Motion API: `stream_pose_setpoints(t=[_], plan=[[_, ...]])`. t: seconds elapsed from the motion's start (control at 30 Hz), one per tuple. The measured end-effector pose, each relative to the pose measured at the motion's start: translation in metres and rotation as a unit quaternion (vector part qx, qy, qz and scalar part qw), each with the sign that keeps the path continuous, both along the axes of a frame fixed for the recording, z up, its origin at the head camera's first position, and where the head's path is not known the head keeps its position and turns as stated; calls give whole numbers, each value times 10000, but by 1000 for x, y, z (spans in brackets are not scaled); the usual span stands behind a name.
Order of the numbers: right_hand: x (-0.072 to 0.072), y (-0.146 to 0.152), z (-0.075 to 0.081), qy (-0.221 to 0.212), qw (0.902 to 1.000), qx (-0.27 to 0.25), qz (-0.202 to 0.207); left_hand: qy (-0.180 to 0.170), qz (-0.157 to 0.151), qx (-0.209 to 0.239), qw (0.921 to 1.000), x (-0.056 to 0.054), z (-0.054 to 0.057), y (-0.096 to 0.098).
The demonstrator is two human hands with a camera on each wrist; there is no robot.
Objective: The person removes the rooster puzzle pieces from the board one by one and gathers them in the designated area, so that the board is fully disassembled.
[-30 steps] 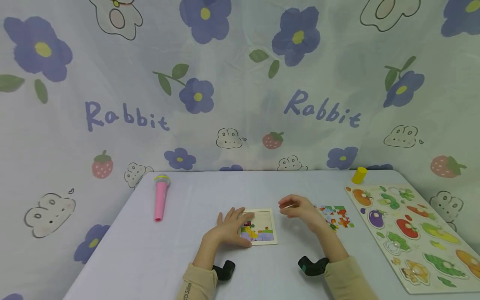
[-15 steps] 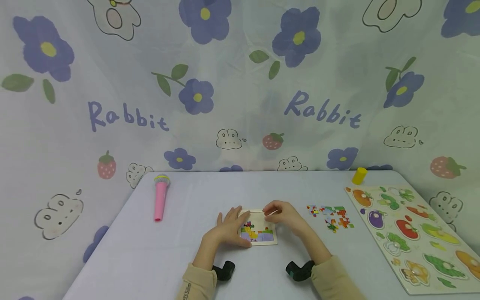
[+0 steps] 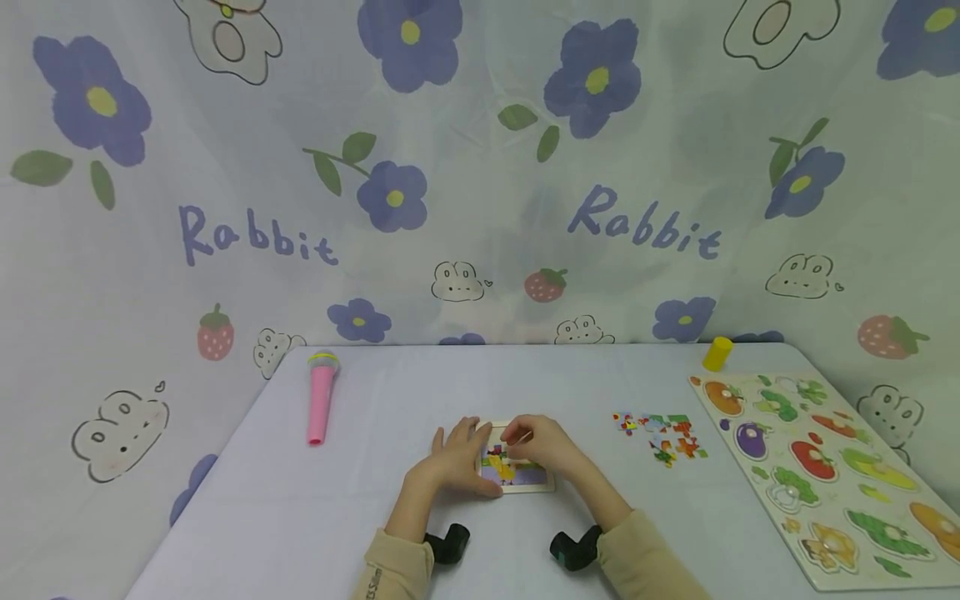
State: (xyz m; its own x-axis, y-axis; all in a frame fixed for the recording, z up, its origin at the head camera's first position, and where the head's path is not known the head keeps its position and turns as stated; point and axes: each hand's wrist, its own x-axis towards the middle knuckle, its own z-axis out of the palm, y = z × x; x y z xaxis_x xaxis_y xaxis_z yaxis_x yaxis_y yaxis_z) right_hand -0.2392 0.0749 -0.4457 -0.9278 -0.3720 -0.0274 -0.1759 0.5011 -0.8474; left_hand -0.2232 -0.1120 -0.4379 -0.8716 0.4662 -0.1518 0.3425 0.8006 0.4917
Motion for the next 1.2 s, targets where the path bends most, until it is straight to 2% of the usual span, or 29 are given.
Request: stream_pose_setpoints(t=[0.27,0.4,0.53,0.73,0.9,1.0,1.1,1.2], plan=[[5,-11,-2,363,9952,913,9,46,-23,-95,9999,1,-1,0],[6,-14,-2,455,9932,1072,6,51,-38,-103,9999,1,-2,0],[4,-15,-4,510,9945,909,67,39,-19,-92,9999,0,-3,0],[5,-14,-5,584,9977,210,270,22,-2,-67,10000,-1,-6,0],[8,-13,-4,296,9987,-245,345,39,-10,-35,10000,-1,-6,0],[7,-13,-4,-53,9992,-333,222,32,-12,-2,10000,0,-5,0],[6,-12,-4,-184,9992,-356,58,-9,6,23,10000,0,-3,0],[5,-8,-1,-134,9992,-360,-134,-36,22,28,10000,1,-2,0]])
